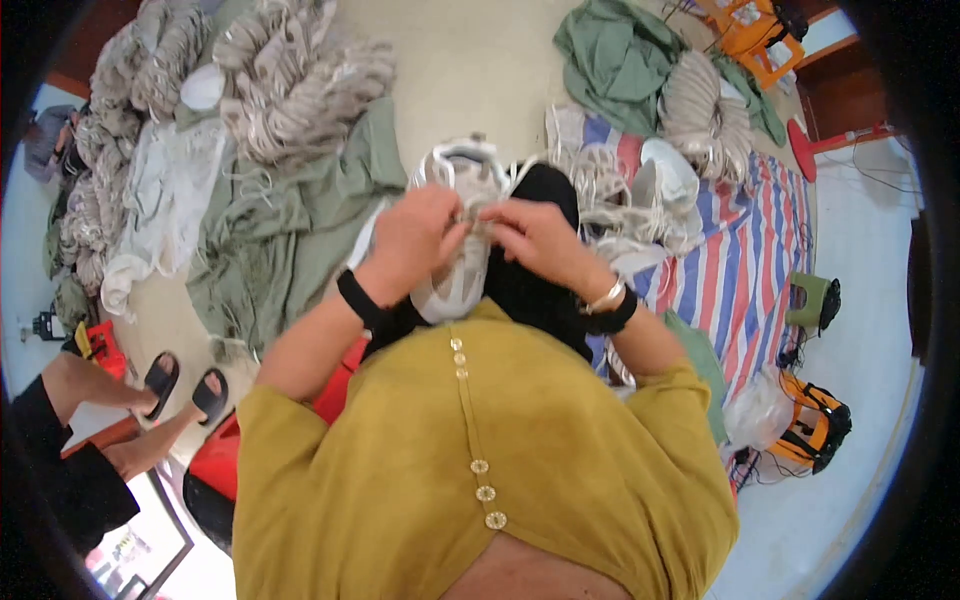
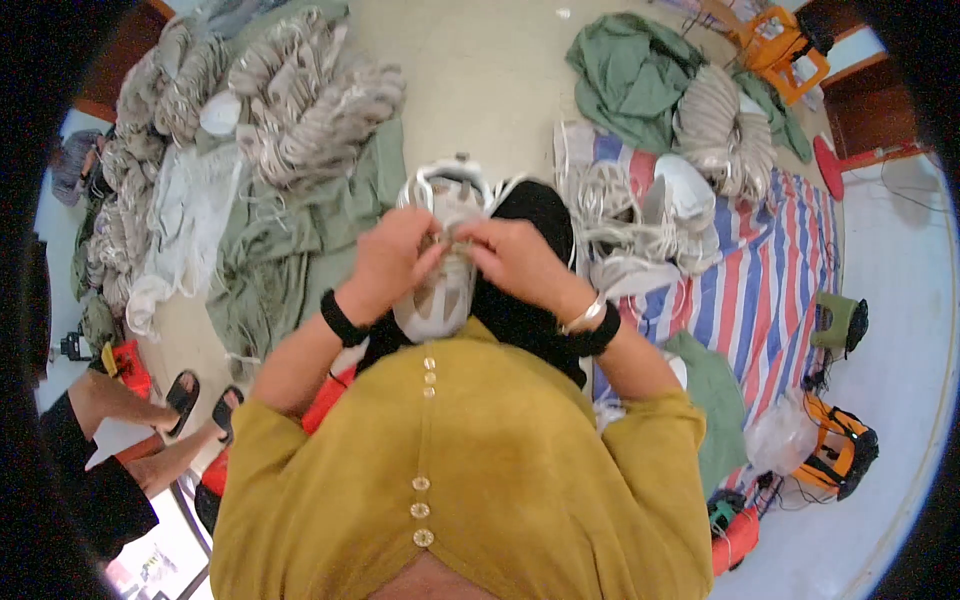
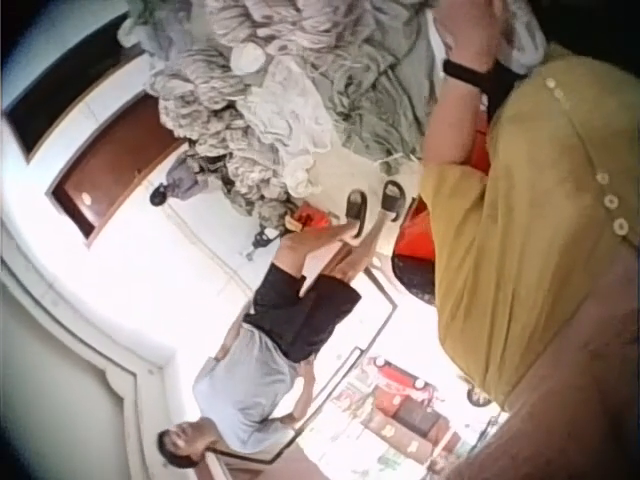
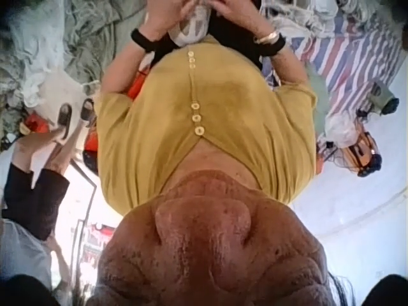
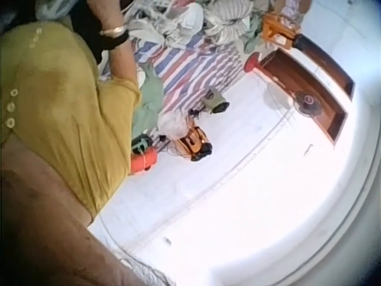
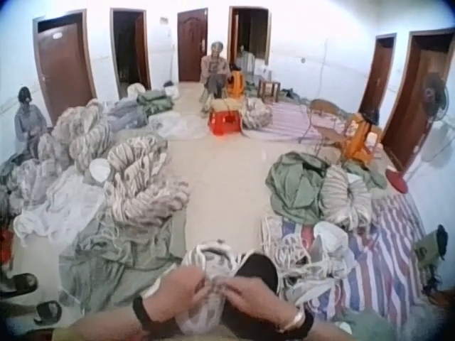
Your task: The recorder is lacing up a pair of white sneakers while sitting in a workspace.
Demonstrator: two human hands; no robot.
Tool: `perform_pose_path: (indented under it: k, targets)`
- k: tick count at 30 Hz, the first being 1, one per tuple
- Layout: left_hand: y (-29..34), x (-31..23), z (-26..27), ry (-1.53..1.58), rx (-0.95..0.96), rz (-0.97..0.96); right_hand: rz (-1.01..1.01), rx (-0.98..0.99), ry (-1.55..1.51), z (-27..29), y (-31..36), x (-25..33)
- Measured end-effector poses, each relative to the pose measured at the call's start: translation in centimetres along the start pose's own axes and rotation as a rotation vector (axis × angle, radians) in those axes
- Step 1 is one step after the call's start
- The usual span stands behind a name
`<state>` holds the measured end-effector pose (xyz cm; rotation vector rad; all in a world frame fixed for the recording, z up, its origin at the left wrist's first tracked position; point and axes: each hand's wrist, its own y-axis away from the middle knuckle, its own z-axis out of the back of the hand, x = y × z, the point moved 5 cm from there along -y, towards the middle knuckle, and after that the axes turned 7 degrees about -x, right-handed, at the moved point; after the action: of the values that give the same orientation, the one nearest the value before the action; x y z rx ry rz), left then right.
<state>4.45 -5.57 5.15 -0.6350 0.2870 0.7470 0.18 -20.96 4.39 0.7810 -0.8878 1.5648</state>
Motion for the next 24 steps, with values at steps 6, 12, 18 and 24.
perform_pose_path:
  k: [6, 12, 18, 24]
  targets:
    - [0.0, 2.3, -1.7, 0.407, 0.196, 0.332, 0.113, 0.080, -0.016, -1.6, -0.6, -1.1]
    - [1.7, 4.2, -2.2, 0.971, 0.307, 0.633, 0.041, 0.147, 0.015, -1.9, -1.6, 0.2]
    - [1.5, 4.2, -2.9, 1.008, 0.395, 0.557, 0.168, 0.025, 0.216, -2.2, -1.7, -0.2]
    - [0.9, 3.1, -1.7, 0.701, 0.377, 0.347, 0.399, 0.067, 0.272, -1.5, -1.1, 4.4]
